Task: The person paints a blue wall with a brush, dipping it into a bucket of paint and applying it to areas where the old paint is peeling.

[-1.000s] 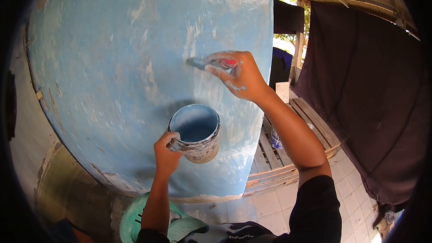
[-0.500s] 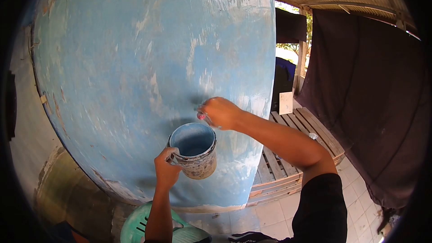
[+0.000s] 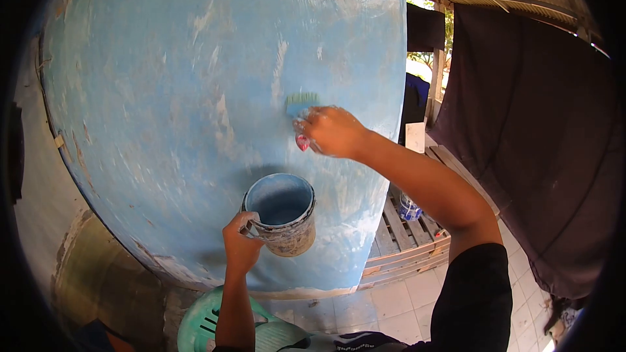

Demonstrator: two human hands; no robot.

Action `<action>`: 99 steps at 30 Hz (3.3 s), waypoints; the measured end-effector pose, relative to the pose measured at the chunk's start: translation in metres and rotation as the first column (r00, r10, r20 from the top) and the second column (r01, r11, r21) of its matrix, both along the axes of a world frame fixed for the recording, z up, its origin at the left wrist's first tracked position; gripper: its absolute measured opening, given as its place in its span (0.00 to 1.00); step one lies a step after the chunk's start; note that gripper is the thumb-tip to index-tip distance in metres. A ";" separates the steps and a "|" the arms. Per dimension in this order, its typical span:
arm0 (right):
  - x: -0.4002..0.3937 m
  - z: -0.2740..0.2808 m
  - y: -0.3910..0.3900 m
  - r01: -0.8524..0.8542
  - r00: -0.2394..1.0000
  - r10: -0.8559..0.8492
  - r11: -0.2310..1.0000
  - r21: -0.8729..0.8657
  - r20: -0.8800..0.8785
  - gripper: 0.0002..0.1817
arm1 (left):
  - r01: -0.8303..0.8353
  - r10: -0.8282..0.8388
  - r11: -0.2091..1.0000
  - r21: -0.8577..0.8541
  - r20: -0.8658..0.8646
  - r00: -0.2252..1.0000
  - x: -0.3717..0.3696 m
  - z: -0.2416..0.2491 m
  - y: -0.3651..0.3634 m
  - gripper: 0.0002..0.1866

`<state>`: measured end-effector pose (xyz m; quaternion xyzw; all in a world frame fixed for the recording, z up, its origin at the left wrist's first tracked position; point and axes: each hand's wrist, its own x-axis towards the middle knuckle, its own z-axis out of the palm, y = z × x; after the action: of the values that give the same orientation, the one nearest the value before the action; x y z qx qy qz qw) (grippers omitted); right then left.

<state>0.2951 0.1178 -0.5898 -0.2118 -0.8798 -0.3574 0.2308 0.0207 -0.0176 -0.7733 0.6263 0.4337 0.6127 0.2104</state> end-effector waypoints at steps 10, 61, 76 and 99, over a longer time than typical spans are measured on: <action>-0.016 0.079 -0.004 -0.067 0.950 0.066 0.998 0.007 -0.305 0.20 | 0.016 -0.015 1.000 0.024 -0.052 0.999 -0.009 0.009 0.001 0.26; 0.009 -0.193 -0.011 0.068 0.991 -0.019 0.925 -0.374 0.132 0.25 | -0.063 0.077 0.989 -0.137 0.100 0.992 -0.025 -0.048 -0.017 0.26; 0.022 -0.144 0.013 0.092 0.965 -0.085 0.996 0.015 -0.250 0.29 | -0.094 0.103 0.991 -0.099 0.085 0.991 -0.020 -0.041 -0.019 0.25; 0.020 -0.214 -0.015 -0.177 0.869 -0.029 0.914 -0.364 -0.494 0.17 | -0.106 0.119 0.985 -0.138 0.092 0.989 -0.012 -0.044 -0.024 0.24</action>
<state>0.3149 0.1025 -0.8035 -0.3030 -0.8540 -0.0961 0.4118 0.0089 -0.0416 -0.8173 0.5537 0.4972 0.6241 0.2381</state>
